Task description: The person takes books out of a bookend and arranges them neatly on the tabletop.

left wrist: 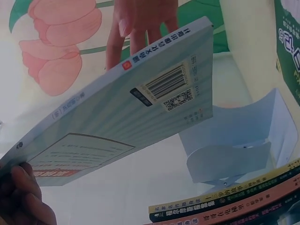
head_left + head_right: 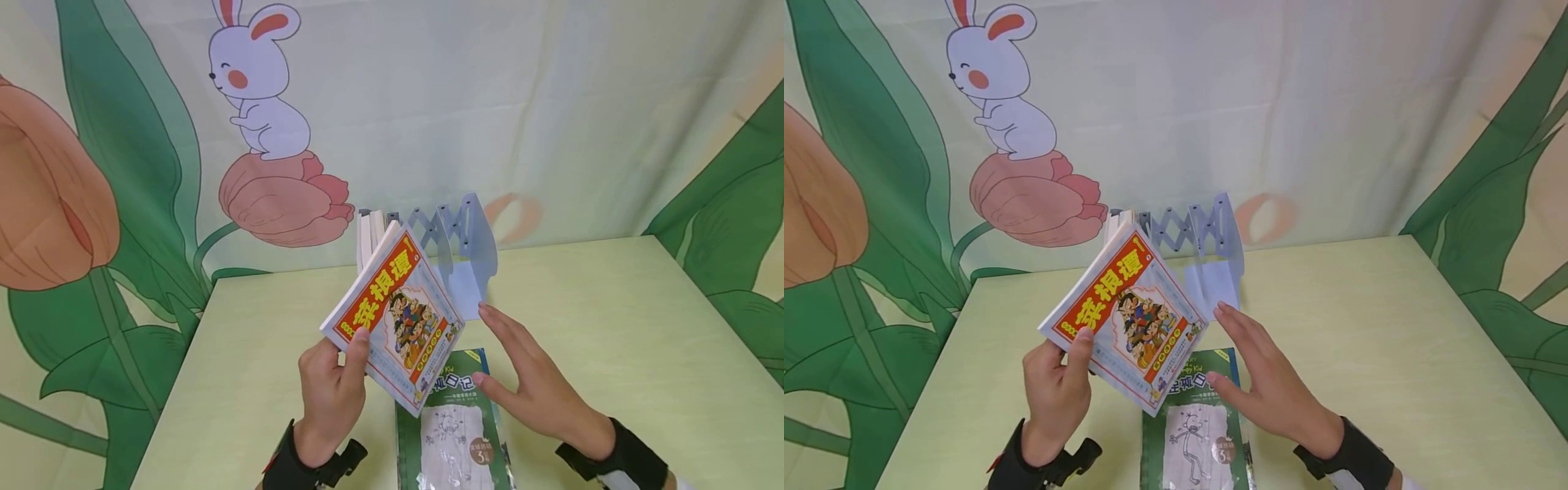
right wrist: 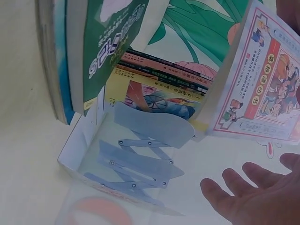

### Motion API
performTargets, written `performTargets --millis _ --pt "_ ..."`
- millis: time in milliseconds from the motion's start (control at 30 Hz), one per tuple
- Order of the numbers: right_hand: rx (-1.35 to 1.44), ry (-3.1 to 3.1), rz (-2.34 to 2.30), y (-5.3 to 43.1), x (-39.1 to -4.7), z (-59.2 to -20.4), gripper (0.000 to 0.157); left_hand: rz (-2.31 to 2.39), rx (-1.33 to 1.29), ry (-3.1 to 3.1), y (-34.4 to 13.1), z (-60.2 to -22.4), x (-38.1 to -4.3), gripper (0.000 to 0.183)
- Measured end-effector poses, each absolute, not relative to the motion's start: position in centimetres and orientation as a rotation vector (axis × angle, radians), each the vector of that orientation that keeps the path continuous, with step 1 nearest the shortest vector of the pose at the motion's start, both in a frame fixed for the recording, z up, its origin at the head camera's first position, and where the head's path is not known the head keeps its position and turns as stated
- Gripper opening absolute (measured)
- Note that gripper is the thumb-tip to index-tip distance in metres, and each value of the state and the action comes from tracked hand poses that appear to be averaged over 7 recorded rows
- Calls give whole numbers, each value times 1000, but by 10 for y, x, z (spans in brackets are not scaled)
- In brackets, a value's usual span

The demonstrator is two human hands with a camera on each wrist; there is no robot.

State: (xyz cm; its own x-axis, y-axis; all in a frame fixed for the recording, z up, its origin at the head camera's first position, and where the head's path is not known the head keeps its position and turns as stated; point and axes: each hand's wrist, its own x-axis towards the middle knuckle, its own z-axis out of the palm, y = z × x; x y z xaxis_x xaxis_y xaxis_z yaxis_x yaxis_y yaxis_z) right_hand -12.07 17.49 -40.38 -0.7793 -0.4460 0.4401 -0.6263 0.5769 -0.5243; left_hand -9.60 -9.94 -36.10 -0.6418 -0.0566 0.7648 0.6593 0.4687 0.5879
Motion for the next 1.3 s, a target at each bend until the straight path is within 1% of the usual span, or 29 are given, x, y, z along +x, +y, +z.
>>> performTargets --millis 300,600,867,1300 --pt "870 -2545 1047 169 -124 -403 90 -1263 -577 -2016 -94 -368 -90 25" --pt "867 -2547 1153 167 -126 -402 89 -1278 -681 -2012 -91 -376 -90 20" --pt "871 -2555 1197 167 -126 -402 89 -1302 -748 -2010 -87 -378 -87 26" --pt "903 -2549 1460 169 -126 -406 85 -1459 -688 -2077 -82 -384 -83 24"
